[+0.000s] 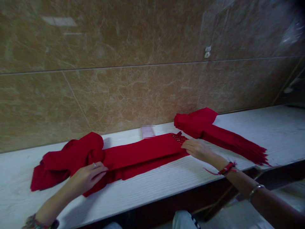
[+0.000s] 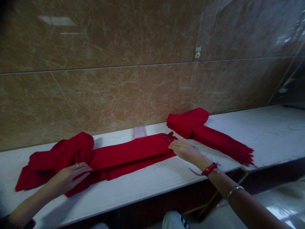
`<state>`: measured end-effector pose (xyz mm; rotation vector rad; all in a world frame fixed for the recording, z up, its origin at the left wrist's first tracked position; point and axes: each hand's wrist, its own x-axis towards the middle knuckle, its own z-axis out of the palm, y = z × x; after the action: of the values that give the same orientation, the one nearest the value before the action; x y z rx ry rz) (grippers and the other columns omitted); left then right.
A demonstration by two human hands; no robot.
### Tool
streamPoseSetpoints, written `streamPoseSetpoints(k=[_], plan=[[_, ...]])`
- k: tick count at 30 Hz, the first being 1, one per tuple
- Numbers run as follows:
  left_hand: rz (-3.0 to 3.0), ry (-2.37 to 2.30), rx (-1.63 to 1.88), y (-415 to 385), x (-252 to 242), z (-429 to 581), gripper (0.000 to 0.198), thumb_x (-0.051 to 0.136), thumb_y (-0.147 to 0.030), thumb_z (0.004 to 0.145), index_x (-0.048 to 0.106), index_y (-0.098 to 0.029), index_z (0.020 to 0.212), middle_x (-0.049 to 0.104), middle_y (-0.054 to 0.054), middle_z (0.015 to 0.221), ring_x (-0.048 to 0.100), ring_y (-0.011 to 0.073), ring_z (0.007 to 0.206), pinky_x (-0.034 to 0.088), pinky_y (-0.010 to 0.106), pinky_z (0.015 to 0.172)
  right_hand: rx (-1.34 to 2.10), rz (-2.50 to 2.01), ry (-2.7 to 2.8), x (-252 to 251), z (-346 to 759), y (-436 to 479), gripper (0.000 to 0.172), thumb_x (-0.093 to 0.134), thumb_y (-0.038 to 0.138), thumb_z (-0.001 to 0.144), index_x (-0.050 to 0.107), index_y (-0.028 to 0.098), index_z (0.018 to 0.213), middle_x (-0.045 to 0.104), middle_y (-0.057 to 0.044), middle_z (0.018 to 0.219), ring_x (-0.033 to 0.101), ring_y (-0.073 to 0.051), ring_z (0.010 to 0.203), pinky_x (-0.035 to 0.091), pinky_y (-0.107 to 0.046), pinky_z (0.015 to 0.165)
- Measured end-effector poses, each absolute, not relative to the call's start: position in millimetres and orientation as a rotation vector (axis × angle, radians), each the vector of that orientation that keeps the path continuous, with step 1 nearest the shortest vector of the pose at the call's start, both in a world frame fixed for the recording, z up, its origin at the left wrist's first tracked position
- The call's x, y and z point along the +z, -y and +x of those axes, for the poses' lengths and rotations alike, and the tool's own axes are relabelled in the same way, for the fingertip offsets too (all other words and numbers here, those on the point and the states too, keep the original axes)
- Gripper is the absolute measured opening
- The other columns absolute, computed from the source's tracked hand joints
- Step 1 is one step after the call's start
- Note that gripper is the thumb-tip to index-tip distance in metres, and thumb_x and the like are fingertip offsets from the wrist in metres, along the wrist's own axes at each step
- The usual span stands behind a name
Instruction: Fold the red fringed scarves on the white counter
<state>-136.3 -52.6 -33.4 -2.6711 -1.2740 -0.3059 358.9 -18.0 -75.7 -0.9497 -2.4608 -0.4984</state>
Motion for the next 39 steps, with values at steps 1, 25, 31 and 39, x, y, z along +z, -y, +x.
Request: streamPoseSetpoints(k=[1, 25, 31, 39], plan=[[-2.712, 1.251, -0.255, 57.4, -39.1, -135.5, 0.032, 0.036, -0.035, 0.084, 0.065, -0.025, 0.092, 0.065, 0.003, 0.093, 0.061, 0.0145, 0.085, 0.048, 0.021, 0.078, -0.480, -0.941, 2.499, -81.7, 361.0, 19.9, 0.025, 0.041, 0.008, 0.080, 0.061, 0.017, 0.091, 0.063, -0.007, 0.089, 0.057, -0.018, 0.086, 0.046, -0.034, 0.079], [-2.823, 1.376, -0.253, 49.3, -29.1, -96.1, 0.027, 0.033, -0.031, 0.086, 0.057, -0.019, 0.083, 0.059, 0.003, 0.087, 0.056, 0.0144, 0.081, 0.044, 0.026, 0.080, -0.278, -1.049, 2.452, -61.7, 334.1, 9.2, 0.034, 0.034, 0.002, 0.074, 0.063, 0.018, 0.081, 0.062, -0.006, 0.098, 0.053, -0.018, 0.097, 0.039, -0.037, 0.089], [-2.542, 1.617, -0.380, 7.3, -50.2, -21.9, 0.041, 0.032, -0.036, 0.086, 0.047, -0.014, 0.118, 0.046, 0.013, 0.125, 0.043, 0.0228, 0.114, 0.034, 0.039, 0.095, -0.099, -1.311, 2.375, -55.2, 266.6, -21.8, 0.040, 0.037, 0.031, 0.085, 0.051, 0.009, 0.115, 0.055, -0.014, 0.115, 0.048, -0.022, 0.107, 0.037, -0.037, 0.092], [-2.646, 1.730, 0.009, 0.3, -74.5, -32.1, 0.056, 0.025, -0.053, 0.085, 0.025, -0.026, 0.134, 0.019, 0.006, 0.142, 0.015, 0.0238, 0.130, 0.017, 0.045, 0.103, -0.119, -1.722, 2.381, -99.5, 272.4, -8.9, 0.057, 0.027, 0.046, 0.087, 0.035, 0.011, 0.130, 0.031, -0.013, 0.137, 0.025, -0.030, 0.125, 0.025, -0.047, 0.098]])
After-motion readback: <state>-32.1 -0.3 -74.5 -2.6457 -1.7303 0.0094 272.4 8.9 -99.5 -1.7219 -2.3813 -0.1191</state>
